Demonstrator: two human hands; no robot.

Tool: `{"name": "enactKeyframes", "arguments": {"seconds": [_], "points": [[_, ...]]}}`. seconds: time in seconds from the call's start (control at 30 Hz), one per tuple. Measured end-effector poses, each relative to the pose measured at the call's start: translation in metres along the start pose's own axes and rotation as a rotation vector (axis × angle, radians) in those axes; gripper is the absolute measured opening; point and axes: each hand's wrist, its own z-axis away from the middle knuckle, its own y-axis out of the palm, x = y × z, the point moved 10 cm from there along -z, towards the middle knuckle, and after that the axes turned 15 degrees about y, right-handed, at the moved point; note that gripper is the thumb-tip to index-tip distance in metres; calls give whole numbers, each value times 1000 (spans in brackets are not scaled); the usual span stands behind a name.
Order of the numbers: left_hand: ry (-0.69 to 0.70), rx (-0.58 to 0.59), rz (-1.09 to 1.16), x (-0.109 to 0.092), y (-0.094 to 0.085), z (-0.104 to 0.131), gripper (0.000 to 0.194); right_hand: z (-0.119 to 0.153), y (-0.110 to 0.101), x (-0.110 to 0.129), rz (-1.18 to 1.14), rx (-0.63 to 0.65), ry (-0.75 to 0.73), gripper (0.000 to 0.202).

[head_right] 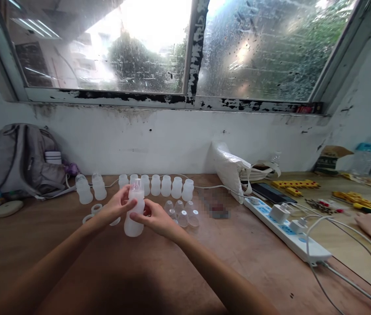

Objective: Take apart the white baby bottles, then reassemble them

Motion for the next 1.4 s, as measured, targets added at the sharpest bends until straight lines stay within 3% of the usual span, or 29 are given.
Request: {"name": "enactKeyframes", "arguments": {"seconds": [0.1,0.2,0.3,0.47,0.7,0.93,1.07,1.2,1.3,1.4], "points": [[-40,101,-99,6,7,4,36,-1,0,-1,36,75,1,38],[-16,48,-322,2,-4,4,32,-3,-12,-4,92,65,25,44],[59,62,-569,-7,-4,5,31,-4,-34,-2,103,-75,31,47],[221,210,-818,-16,20,11,35,-1,-46,2,247,-275,51,40],[164,399,-721,-13,34,19,29,11,-48,14,408,-486,-51,43],[176,378,-676,-20,39,20,25,19,-34,19,475,-461,-142,35],[61,471,-519,-16,38,23,28,25,-58,25,402,-570,-158,38],[-33,453,-553,-9,19,20,37,27,-96,28,376,-653,-87,36],[-93,407,-595,-5,3,17,40,20,-109,18,481,-565,58,32],[-128,375,-628,-4,-7,16,42,14,-106,-5,606,-384,171,28]]}}
